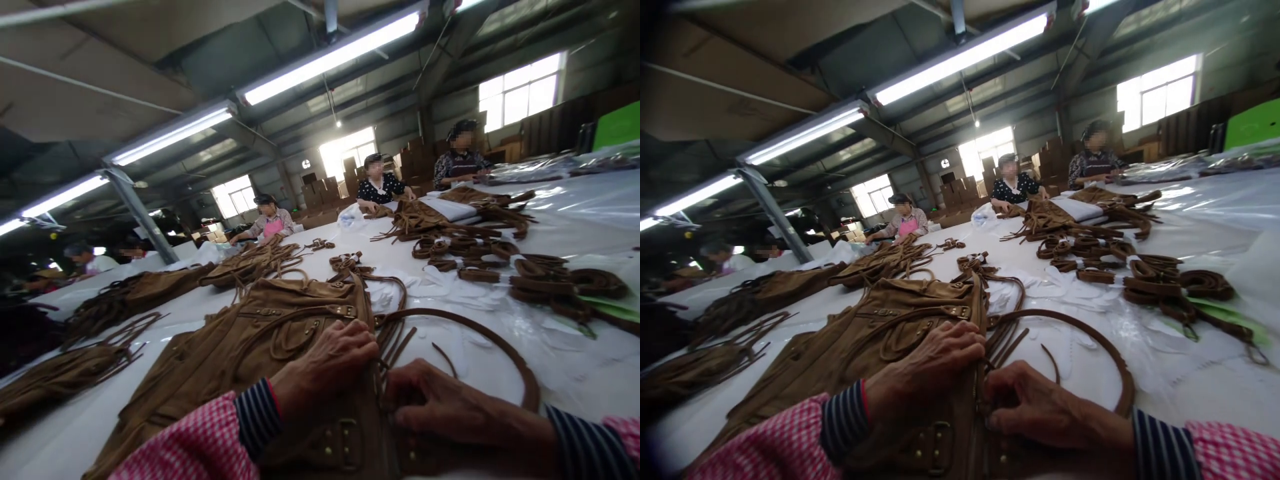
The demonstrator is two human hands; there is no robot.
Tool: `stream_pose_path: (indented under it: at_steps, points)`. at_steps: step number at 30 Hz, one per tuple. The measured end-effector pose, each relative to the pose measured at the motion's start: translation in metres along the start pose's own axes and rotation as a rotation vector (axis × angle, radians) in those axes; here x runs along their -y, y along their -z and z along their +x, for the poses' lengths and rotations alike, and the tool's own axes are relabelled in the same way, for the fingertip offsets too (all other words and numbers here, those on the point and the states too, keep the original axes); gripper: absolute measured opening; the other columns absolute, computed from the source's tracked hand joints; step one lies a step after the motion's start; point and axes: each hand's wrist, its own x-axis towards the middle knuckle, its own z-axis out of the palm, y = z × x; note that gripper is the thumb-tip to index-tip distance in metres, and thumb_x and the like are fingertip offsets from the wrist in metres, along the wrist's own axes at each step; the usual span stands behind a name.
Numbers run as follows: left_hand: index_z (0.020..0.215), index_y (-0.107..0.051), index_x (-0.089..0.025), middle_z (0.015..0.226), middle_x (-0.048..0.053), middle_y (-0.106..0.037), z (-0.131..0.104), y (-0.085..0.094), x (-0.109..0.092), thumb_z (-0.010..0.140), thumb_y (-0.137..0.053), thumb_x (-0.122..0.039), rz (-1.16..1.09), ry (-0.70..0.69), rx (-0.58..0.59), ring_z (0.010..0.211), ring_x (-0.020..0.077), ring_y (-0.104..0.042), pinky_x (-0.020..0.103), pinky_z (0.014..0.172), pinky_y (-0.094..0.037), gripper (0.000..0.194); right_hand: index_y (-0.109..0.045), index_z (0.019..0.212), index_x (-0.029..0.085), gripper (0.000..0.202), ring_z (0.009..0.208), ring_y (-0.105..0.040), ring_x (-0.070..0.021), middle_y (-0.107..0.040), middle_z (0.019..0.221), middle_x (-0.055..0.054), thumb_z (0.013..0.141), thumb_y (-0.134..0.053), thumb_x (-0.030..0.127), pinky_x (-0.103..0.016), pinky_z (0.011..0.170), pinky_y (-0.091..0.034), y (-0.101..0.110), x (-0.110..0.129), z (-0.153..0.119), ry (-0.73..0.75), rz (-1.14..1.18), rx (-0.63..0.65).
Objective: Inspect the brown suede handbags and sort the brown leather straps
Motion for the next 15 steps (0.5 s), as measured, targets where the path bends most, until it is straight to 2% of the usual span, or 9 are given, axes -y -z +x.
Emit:
stream_pose_path:
  at_steps: [4, 7, 8, 10, 13, 15]
  points:
    - [0.108, -0.058, -0.022, 0.112, 0.004, -0.066, -0.011, -0.012, -0.004, 0.097, -0.052, -0.011, 0.053, 0.164, -0.074, 0.108, 0.0232, -0.054, 0.038, 0.091, -0.043, 0.017, -0.068, 0.081, 0.017, 0.029, 0.065, -0.048, -0.0119, -0.055, 0.070, 0.003, 0.086, -0.070, 0.046, -0.022, 0.059, -0.037, -0.001, 0.016, -0.014, -0.123, -0.223, -0.046]
    - [0.099, -0.060, -0.022, 0.107, 0.003, -0.065, -0.008, -0.017, 0.003, 0.092, -0.057, -0.010, 0.087, 0.169, -0.085, 0.107, 0.0254, -0.051, 0.040, 0.088, -0.041, 0.014, -0.067, 0.074, 0.017, 0.036, 0.060, -0.045, -0.0111, -0.052, 0.065, 0.003, 0.090, -0.067, 0.049, -0.022, 0.054, -0.035, 0.006, 0.028, -0.019, -0.189, -0.341, -0.008]
    - [0.095, -0.061, -0.023, 0.107, 0.003, -0.064, -0.007, -0.019, 0.006, 0.091, -0.059, -0.011, 0.090, 0.148, -0.089, 0.108, 0.0258, -0.050, 0.040, 0.088, -0.040, 0.012, -0.066, 0.073, 0.017, 0.038, 0.058, -0.044, -0.0110, -0.051, 0.064, 0.003, 0.092, -0.064, 0.050, -0.023, 0.053, -0.034, 0.010, 0.031, -0.016, -0.178, -0.357, -0.036]
    - [0.093, -0.063, -0.024, 0.105, 0.003, -0.065, -0.005, -0.022, 0.011, 0.090, -0.062, -0.013, 0.080, 0.092, -0.101, 0.111, 0.0258, -0.049, 0.041, 0.091, -0.039, 0.011, -0.067, 0.077, 0.018, 0.035, 0.060, -0.048, -0.0122, -0.055, 0.066, 0.002, 0.096, -0.058, 0.046, -0.024, 0.056, -0.038, 0.019, 0.033, -0.001, -0.095, -0.419, -0.199]
    - [0.096, -0.065, -0.023, 0.106, 0.003, -0.068, -0.002, -0.027, 0.017, 0.087, -0.065, -0.012, 0.026, -0.004, -0.139, 0.115, 0.0235, -0.050, 0.041, 0.100, -0.037, 0.014, -0.069, 0.087, 0.019, 0.017, 0.081, -0.059, -0.0164, -0.065, 0.087, -0.002, 0.096, -0.057, 0.028, -0.027, 0.075, -0.046, 0.024, 0.021, 0.035, 0.130, -0.638, -0.457]
    - [0.089, -0.064, -0.021, 0.101, 0.002, -0.070, -0.002, -0.027, 0.021, 0.083, -0.064, -0.011, -0.023, -0.048, -0.146, 0.108, 0.0204, -0.055, 0.037, 0.097, -0.040, 0.012, -0.068, 0.088, 0.019, 0.017, 0.092, -0.060, -0.0185, -0.066, 0.096, -0.005, 0.095, -0.053, 0.017, -0.030, 0.084, -0.047, 0.023, 0.002, 0.059, 0.257, -0.830, -0.458]
